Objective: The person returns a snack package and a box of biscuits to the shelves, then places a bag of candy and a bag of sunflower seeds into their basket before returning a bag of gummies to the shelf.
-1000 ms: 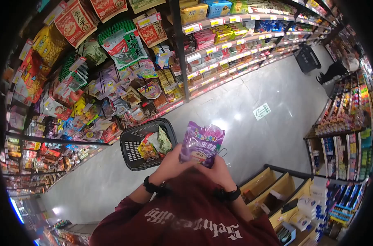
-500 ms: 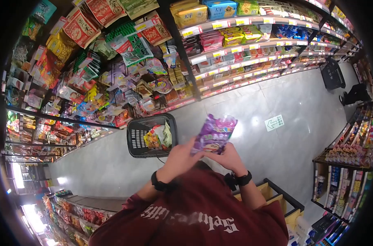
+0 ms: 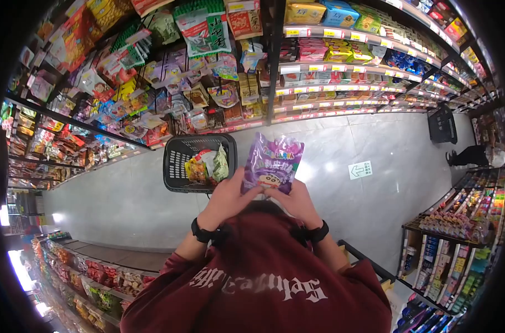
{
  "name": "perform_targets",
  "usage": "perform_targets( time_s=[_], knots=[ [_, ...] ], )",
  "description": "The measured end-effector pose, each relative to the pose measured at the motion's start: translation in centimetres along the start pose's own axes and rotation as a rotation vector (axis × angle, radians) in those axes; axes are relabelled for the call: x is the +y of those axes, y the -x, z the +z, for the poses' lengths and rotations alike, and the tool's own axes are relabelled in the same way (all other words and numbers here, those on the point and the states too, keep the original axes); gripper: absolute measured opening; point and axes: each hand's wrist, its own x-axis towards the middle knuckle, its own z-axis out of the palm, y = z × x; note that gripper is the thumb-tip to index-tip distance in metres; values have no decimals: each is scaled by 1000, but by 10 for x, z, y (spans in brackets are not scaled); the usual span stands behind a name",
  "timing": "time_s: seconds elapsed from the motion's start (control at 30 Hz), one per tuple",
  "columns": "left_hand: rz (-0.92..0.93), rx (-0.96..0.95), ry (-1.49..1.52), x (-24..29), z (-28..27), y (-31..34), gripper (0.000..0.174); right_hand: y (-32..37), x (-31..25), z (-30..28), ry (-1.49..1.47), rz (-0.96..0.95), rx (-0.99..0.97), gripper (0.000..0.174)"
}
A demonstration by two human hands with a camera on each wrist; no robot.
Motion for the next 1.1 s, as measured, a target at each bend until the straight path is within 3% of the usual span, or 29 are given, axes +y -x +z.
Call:
perform_targets(
  time_s=[0.17, 0.27, 0.37, 0.5, 0.63, 0.73, 0.77, 0.83, 0.93, 1.1],
  knots=[
    [-32, -3, 133, -57, -27, 46, 45, 2, -7, 59, 203, -41, -66, 25],
    [-85, 56, 515, -88, -33, 79, 39, 4, -13, 98, 307, 13, -106, 26],
    [-90, 125, 561, -109, -44, 105, 37, 6, -26, 136, 360, 28, -127, 28],
    [-141, 93, 522, -128, -59, 127, 40, 8, -20, 159, 378, 4, -177, 30],
    [-116, 133, 428, -133, -67, 141, 37, 7, -27, 170, 188, 24, -225, 36],
    [-57, 210, 391, -120, -79, 137, 33, -2, -30, 166, -81, -40, -207, 47],
    [-60, 214, 387, -123, -73, 138, 34, -7, -28, 165, -117, -168, -167, 47],
    [-35, 195, 335, -128, -61, 135, 33, -4, -44, 167, -155, -204, -133, 42],
    [64, 133, 283, -126, -56, 130, 33, -6, -34, 151, -244, -58, -214, 37],
    [174, 48, 79, -144, -39, 122, 36, 0, -40, 136, -27, 42, -266, 25]
  ],
)
